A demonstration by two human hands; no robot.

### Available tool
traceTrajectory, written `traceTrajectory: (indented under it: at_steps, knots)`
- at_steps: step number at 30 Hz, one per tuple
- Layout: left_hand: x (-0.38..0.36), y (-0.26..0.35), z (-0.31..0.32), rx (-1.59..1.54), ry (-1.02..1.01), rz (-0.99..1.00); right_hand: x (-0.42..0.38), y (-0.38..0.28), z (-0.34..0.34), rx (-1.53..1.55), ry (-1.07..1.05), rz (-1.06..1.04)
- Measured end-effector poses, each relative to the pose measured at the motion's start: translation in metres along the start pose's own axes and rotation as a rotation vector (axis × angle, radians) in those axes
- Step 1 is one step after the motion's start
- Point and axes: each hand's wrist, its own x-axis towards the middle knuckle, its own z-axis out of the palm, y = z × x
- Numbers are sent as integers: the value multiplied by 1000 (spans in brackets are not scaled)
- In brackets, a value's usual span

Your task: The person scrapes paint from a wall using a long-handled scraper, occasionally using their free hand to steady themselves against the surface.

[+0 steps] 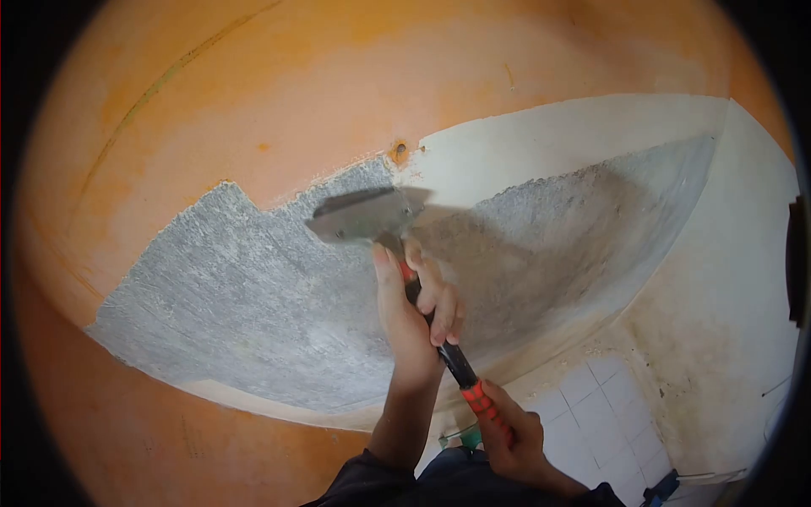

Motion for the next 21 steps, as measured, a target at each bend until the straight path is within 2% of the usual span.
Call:
traceTrajectory:
  at_steps: [4,6,9,13,15,19,21]
  knots:
    - [-4,1,1,32,17,4,1,-3,3,-9,-20,-55]
    - [-2,0,1,31,45,-2,-2,3,6,-21,64,-187]
    - [7,6,19,46,56,36,6,-6,-3,21,-1,-64]
    - [5,5,15,30,29,6,5,-11,-2,46,-15,-56]
    - [6,7,17,75,42,3,4,-11,-1,-15,10,-134]
    - [9,10,30,132,92,1,2,-30,-6,64,3,-75]
    - [3,8,26,138,89,5,3,-29,-7,-13,-17,-57]
